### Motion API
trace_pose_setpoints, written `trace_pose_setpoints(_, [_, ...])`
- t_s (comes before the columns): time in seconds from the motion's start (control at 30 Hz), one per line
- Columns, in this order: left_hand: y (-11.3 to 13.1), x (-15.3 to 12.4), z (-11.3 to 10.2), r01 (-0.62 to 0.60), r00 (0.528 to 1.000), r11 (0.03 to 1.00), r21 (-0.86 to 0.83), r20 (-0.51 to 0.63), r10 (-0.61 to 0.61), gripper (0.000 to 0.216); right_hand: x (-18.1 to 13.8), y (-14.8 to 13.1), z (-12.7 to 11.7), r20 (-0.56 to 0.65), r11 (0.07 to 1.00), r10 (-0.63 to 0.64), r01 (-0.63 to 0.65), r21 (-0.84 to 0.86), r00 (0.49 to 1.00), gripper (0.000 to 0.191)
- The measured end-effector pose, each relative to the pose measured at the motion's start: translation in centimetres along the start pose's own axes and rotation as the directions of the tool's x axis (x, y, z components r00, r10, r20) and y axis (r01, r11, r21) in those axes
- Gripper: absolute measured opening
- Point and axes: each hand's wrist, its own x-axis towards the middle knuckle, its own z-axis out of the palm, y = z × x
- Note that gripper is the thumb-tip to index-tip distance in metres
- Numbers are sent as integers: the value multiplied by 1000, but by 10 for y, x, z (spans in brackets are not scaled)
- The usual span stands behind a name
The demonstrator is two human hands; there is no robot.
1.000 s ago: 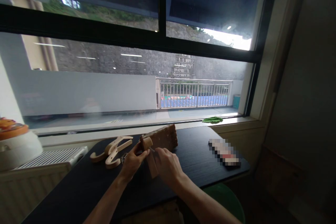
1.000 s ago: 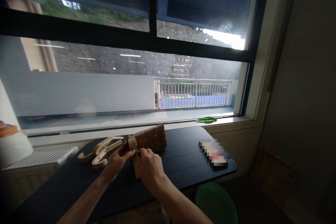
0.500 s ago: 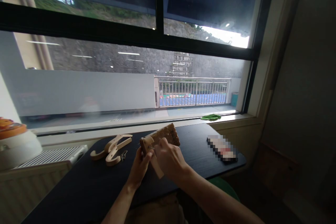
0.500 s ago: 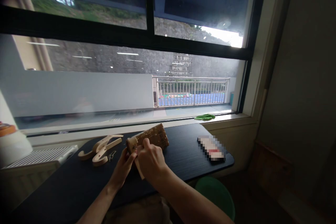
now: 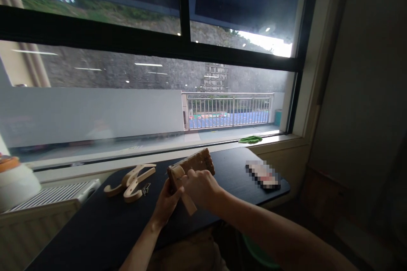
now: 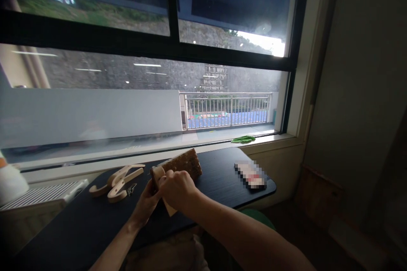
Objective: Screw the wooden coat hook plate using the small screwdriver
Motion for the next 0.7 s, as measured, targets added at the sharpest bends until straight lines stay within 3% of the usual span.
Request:
trace_pose_setpoints(0.2, [-7, 3, -4, -10, 999, 1000, -2, 52, 10, 46, -2, -12, 7, -3, 990, 121, -120, 78, 993, 11])
trace_pose_setpoints(0.43, [-7, 4, -3, 5, 999, 1000, -4, 50, -5, 52, -2, -11, 11, 26, 935, 298, -297, 194, 954, 10])
trace_pose_setpoints(0.53, [-3, 2, -2, 16, 999, 1000, -7, 28, -15, 51, -3, -12, 8, -11, 959, 240, -235, 157, 971, 14])
trace_pose_setpoints(0.7, [6, -1, 0, 20, 1000, 1000, 7, 17, -20, 53, -3, -14, 3, -74, 999, 21, -24, -43, 997, 13])
